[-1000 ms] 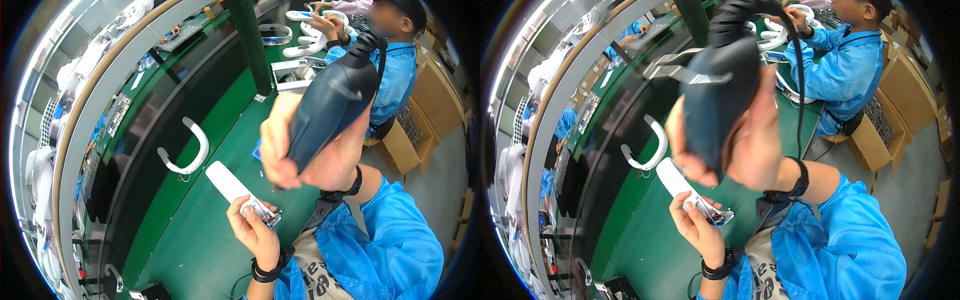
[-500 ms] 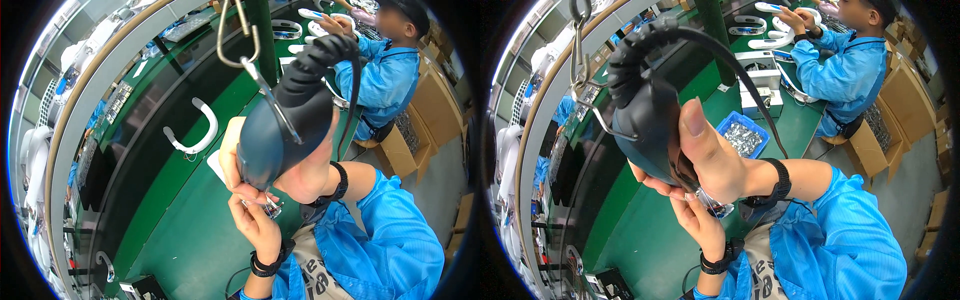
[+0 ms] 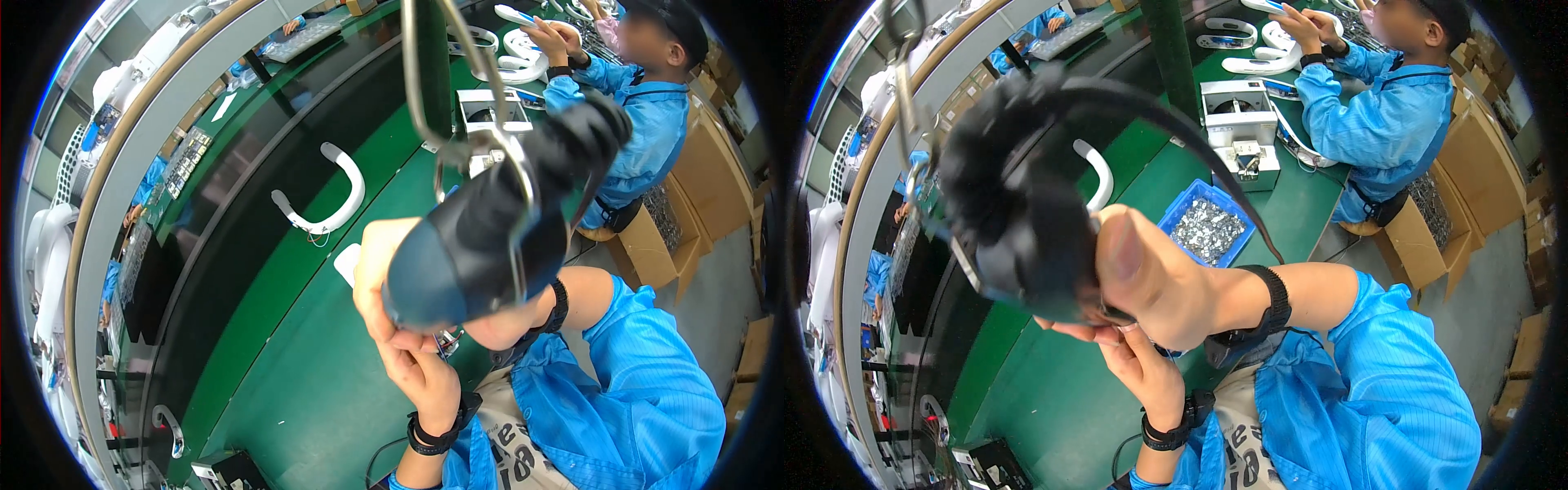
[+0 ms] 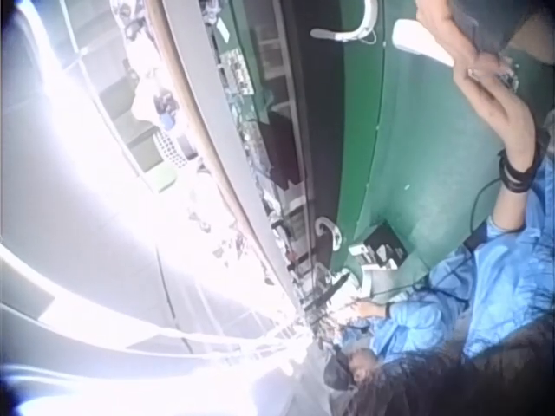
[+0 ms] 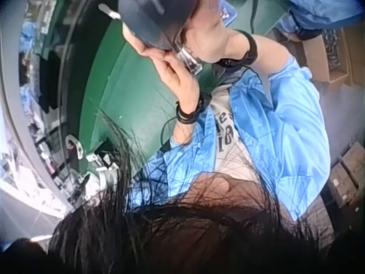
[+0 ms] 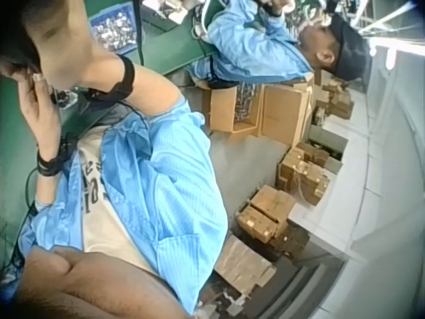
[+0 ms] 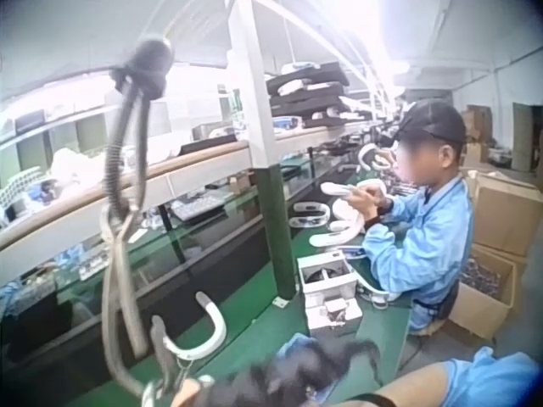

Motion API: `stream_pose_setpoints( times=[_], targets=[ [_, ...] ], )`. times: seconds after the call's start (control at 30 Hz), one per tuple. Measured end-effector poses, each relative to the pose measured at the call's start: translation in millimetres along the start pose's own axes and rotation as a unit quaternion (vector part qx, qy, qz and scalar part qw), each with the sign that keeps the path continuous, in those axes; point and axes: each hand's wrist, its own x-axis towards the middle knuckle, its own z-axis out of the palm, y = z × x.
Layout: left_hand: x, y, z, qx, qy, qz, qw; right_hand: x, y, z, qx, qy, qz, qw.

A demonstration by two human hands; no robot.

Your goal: Assembling the internal circuitry and housing of a white electronic device using an electric screwdriver.

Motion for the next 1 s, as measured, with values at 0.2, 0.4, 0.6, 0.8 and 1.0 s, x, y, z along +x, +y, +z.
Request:
stream_pose_setpoints(
  times=[0.2,0.4,0.6,0.8,1.0],
  targets=[
    [6,14,19,-0.017,0.052,-0.023,0.998,5,9,6,-0.023,0.038,-0.023,0.999],
    [5,5,20,0.021,0.059,0.012,0.998,-3,1,4,-0.015,0.037,-0.009,0.999],
    [3,6,12,0.123,0.009,0.017,0.992,-6,-10,-4,-0.024,-0.001,-0.034,0.999],
    [10,18,22,0.044,-0.018,-0.037,0.998,-36,-44,-59,-0.022,0.184,-0.064,0.981],
    [14,18,24,0.043,-0.023,-0.033,0.998,-46,-30,-178,-0.194,0.298,-0.147,0.923]
  ],
)
